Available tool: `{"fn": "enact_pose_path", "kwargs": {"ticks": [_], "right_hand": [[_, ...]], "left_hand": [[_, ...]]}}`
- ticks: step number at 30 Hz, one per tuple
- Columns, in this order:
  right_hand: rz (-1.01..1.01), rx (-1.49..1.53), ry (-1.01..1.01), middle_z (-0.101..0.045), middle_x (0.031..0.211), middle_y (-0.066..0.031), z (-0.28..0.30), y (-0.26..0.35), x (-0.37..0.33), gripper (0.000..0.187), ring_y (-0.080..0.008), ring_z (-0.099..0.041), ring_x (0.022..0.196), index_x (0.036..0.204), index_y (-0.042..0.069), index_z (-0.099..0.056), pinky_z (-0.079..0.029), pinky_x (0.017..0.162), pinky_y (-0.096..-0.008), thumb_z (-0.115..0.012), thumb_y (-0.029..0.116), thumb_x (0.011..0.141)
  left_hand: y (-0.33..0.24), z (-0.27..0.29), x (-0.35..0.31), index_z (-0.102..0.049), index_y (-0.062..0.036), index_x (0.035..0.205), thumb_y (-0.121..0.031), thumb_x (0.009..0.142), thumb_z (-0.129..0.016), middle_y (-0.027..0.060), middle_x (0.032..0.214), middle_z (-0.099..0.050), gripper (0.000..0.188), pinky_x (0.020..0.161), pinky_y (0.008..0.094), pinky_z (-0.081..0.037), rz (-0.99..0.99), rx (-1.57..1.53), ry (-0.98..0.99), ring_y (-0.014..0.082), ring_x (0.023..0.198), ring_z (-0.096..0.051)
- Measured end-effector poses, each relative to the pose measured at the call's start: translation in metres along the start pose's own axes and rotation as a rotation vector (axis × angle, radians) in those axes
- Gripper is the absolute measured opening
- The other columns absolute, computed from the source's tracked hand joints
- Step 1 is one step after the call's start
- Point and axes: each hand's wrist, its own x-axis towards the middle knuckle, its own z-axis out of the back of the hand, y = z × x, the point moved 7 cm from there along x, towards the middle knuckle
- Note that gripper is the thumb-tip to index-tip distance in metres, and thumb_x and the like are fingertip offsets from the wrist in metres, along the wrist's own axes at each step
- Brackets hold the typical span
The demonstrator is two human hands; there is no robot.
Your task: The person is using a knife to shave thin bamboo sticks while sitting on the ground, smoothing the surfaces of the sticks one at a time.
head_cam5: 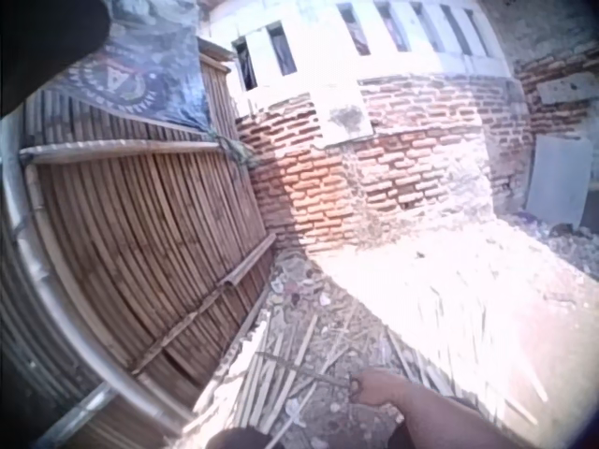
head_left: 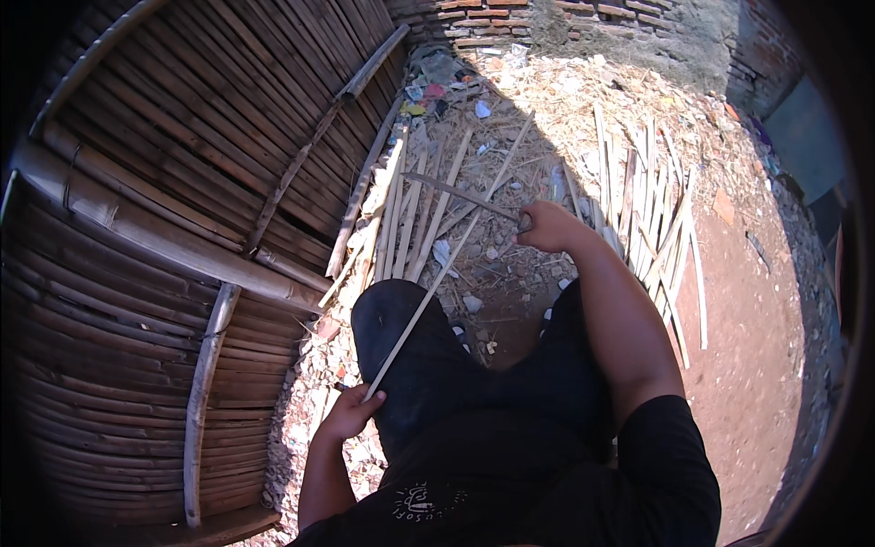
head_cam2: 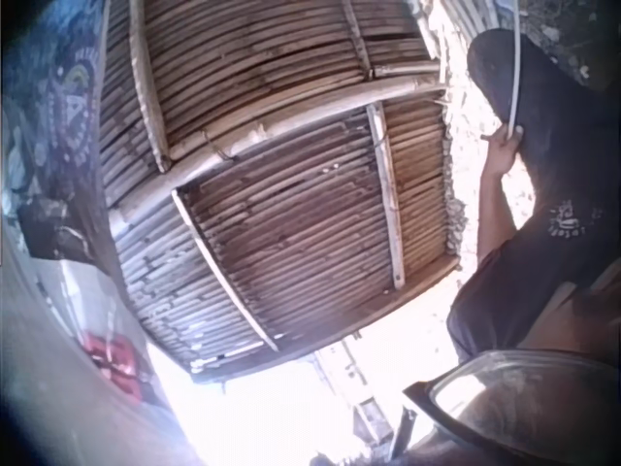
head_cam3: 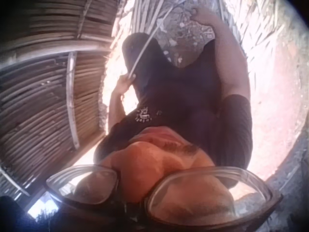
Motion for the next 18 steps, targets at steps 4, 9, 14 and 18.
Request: {"fn": "enact_pose_path", "kwargs": {"ticks": [4, 9, 14, 18], "right_hand": [[-0.087, 0.089, -0.109, -0.068, 0.111, -0.0235, 0.01, -0.021, -0.002, 0.06, -0.0403, -0.063, 0.109, 0.122, 0.002, -0.064, -0.049, 0.096, -0.044, -0.077, 0.04, 0.077], [0.153, -0.072, 0.173, -0.068, 0.107, -0.0228, -0.023, 0.045, -0.015, 0.056, -0.0397, -0.064, 0.107, 0.12, 0.004, -0.066, -0.05, 0.094, -0.0445, -0.077, 0.038, 0.077], [0.388, -0.106, 0.387, -0.069, 0.1, -0.0199, -0.059, 0.091, -0.029, 0.052, -0.0384, -0.065, 0.101, 0.111, 0.007, -0.068, -0.05, 0.087, -0.0476, -0.078, 0.043, 0.075], [0.343, -0.018, 0.276, -0.069, 0.104, -0.0207, -0.042, 0.063, -0.019, 0.051, -0.0387, -0.064, 0.105, 0.116, 0.009, -0.068, -0.05, 0.091, -0.0464, -0.078, 0.039, 0.075]], "left_hand": [[0.009, 0.001, 0.004, -0.061, -0.0049, 0.082, -0.031, 0.099, -0.062, -0.0085, 0.07, -0.05, 0.032, 0.06, 0.0249, -0.036, 0.005, 0.023, 0.003, 0.0052, 0.067, -0.042], [-0.003, 0.0, -0.001, -0.06, -0.0046, 0.082, -0.033, 0.099, -0.062, -0.0081, 0.069, -0.048, 0.033, 0.059, 0.0256, -0.035, 0.008, 0.025, -0.017, 0.0058, 0.066, -0.041], [0.005, 0.002, 0.0, -0.062, -0.0037, 0.083, -0.031, 0.1, -0.059, -0.0081, 0.068, -0.047, 0.032, 0.057, 0.0274, -0.034, 0.003, 0.083, -0.005, 0.0058, 0.064, -0.041], [0.0, 0.002, -0.003, -0.063, -0.0029, 0.086, -0.032, 0.1, -0.058, -0.0071, 0.07, -0.049, 0.032, 0.059, 0.027, -0.036, -0.027, 0.102, -0.019, 0.0062, 0.066, -0.043]]}}
